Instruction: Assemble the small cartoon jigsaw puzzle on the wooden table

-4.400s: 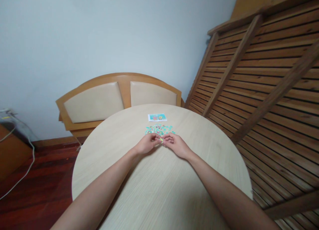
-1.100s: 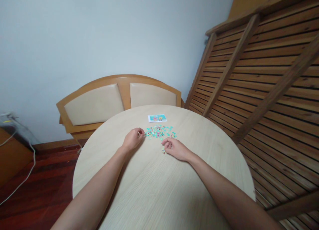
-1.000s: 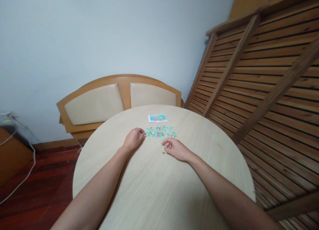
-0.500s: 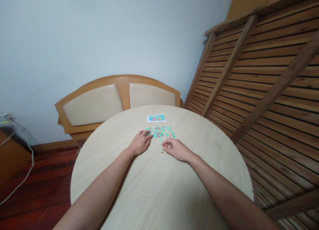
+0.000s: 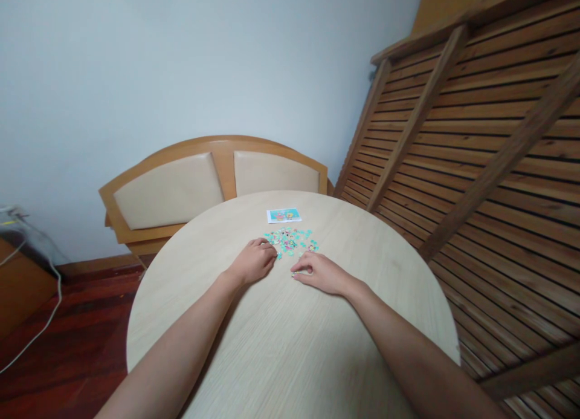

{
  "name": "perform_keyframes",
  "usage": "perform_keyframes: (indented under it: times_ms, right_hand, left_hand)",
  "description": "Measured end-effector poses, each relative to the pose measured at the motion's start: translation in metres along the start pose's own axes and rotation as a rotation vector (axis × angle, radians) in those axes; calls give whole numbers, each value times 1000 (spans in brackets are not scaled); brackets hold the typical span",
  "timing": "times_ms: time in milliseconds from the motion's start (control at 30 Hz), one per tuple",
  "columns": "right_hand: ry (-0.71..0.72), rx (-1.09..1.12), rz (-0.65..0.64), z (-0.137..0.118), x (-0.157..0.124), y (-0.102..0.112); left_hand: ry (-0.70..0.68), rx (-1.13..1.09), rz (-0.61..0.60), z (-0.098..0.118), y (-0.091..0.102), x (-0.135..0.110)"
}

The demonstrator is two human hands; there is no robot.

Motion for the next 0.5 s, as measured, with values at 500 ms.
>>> perform_keyframes:
  times_ms: [500]
  right_hand:
    - [0,-302,-91,-12,-3,-4]
  left_hand:
    - [-59,110,-67,20,5,4]
Point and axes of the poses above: each hand's wrist, its own x-axis towards the middle knuckle, its own y-axis out of the back of the hand, z = x × y, the point moved 3 cm from there along x, towards the middle knuckle, and after that the axes turned 5 degrees about y, right-handed, at the moved point
